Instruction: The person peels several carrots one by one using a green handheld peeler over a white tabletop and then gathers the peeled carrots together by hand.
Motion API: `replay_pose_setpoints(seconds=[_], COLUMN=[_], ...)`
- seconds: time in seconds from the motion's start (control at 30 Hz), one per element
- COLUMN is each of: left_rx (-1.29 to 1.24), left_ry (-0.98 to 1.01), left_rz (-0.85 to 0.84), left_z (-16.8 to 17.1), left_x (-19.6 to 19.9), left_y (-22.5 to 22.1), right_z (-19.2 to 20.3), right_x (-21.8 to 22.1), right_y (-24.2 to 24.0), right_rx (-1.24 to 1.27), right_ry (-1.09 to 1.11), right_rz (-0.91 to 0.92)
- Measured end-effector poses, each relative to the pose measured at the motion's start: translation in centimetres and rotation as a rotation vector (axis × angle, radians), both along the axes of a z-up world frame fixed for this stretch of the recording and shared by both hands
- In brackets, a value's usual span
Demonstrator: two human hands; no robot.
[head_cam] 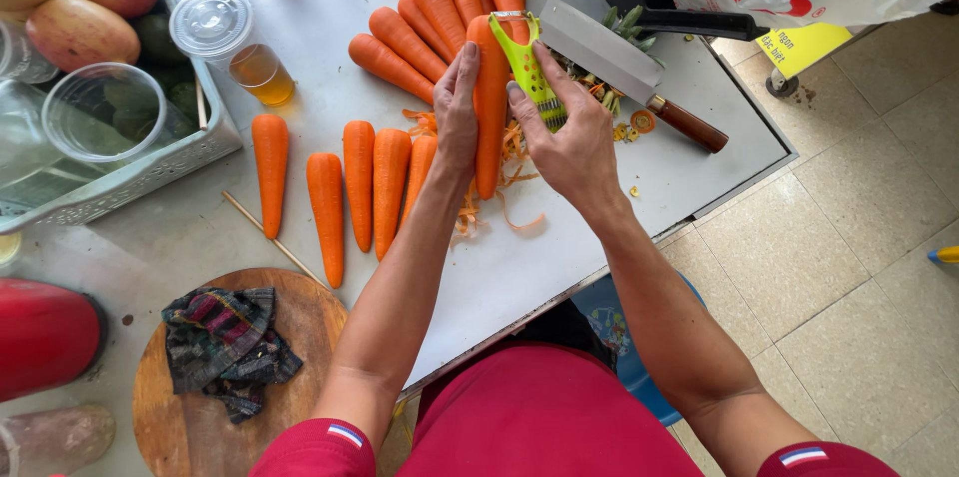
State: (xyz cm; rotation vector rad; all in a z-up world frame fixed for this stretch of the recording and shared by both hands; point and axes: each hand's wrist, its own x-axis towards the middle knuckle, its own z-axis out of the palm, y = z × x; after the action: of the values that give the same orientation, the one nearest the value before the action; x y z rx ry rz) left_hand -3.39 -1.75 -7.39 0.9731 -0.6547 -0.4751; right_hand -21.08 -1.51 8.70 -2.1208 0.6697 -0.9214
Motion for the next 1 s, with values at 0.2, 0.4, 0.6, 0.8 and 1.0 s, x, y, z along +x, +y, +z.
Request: replay_pose_setpoints(seconds=[0.2,0.4,0.6,0.8,1.0], left_rx=[-0.019,-0.177,-0.177,-0.098,0.008], left_ry=[-0.028,0.255,0.309,0.189,0.112], left_rz=[-0.022,-0.042,-0.195,0.003,0.082], left_z=[1.8,5.7,7.7,6.0,5.4], left_x=[-0.1,1.2,3.6,1.2,-0.1], left_y=[1.3,1.3,0.4,1.2,1.2], right_z=[0.2,-2.6,-3.6,-0.9,1.3], right_x=[-0.4,-3.6,-6.0,-0.7,1.5], right_y=[0.3,6.0,4.8,-1.4,-4.3], right_rx=[-0.033,-0.001,0.118,-0.007,0.052], right_ry=[0.003,0.215,0.279,0.125,0.056], right_rz=[0.032,0.067,0.119,0.079,0.124])
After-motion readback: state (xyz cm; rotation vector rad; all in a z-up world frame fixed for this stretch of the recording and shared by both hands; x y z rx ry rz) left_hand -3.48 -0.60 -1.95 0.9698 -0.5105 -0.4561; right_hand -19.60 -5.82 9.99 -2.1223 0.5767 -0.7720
